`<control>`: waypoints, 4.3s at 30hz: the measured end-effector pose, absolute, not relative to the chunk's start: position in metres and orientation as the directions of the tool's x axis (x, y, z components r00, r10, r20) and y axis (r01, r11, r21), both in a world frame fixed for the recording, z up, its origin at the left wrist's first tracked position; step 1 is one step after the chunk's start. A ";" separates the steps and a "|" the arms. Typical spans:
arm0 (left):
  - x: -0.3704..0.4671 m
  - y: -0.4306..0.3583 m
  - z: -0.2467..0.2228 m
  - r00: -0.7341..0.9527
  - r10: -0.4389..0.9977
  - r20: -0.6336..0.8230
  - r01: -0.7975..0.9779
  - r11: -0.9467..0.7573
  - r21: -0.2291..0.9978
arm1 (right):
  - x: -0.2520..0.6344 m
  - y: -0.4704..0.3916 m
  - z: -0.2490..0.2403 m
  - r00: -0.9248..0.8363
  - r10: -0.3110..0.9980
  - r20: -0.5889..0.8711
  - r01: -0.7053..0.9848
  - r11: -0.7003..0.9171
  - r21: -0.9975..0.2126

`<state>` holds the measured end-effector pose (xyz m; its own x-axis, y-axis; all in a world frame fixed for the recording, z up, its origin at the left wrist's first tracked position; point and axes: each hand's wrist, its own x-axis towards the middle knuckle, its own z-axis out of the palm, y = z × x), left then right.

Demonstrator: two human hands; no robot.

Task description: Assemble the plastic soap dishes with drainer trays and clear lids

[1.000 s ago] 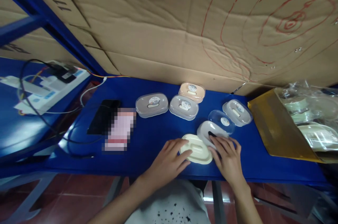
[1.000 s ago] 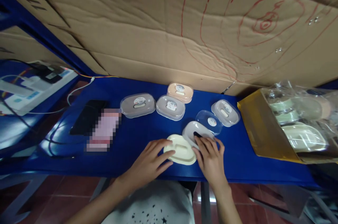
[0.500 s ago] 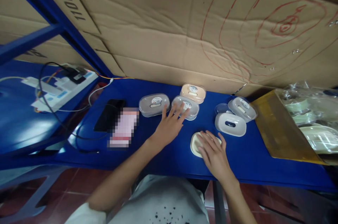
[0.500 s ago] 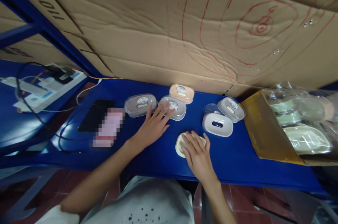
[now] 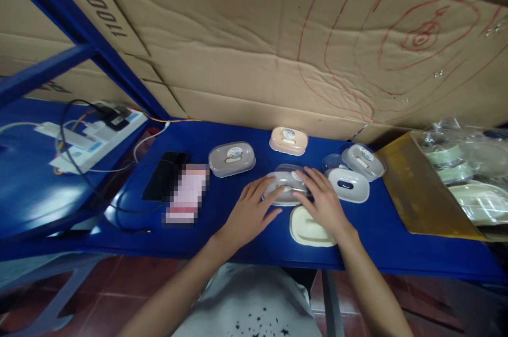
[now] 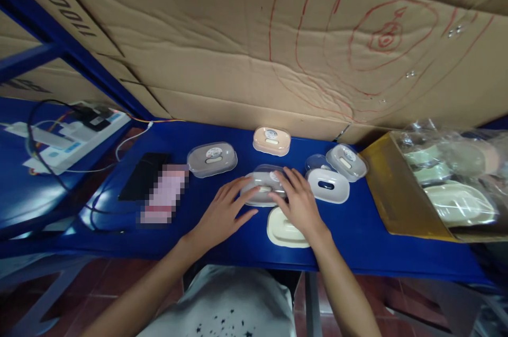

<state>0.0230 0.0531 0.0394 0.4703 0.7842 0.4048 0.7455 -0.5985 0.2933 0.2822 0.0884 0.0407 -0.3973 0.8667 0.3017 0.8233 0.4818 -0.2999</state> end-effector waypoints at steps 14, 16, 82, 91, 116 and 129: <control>0.023 0.073 0.048 0.529 0.750 0.396 0.651 -0.658 0.377 | 0.265 0.085 0.058 -0.602 0.760 0.247 0.720 0.650 -0.243; 0.025 0.063 0.047 0.471 0.754 0.458 0.674 -0.642 0.365 | 0.267 0.088 0.060 -0.564 0.785 0.255 0.733 0.618 -0.283; 0.022 0.217 0.090 0.556 0.817 0.154 0.809 -0.575 0.126 | 0.323 0.195 0.122 -0.184 0.983 0.002 0.982 0.184 -0.030; -0.014 0.205 0.088 0.425 0.894 0.145 0.893 -0.440 0.093 | 0.247 0.172 0.082 -0.661 0.750 0.028 0.721 0.645 -0.255; -0.092 0.158 0.059 0.104 0.983 0.153 0.886 -0.161 0.435 | 0.174 0.139 0.060 -0.825 0.547 0.144 0.512 0.830 -0.222; -0.053 0.101 0.071 0.173 0.857 0.485 0.865 -0.368 0.341 | 0.187 0.153 0.083 -0.786 0.615 0.067 0.581 0.771 -0.261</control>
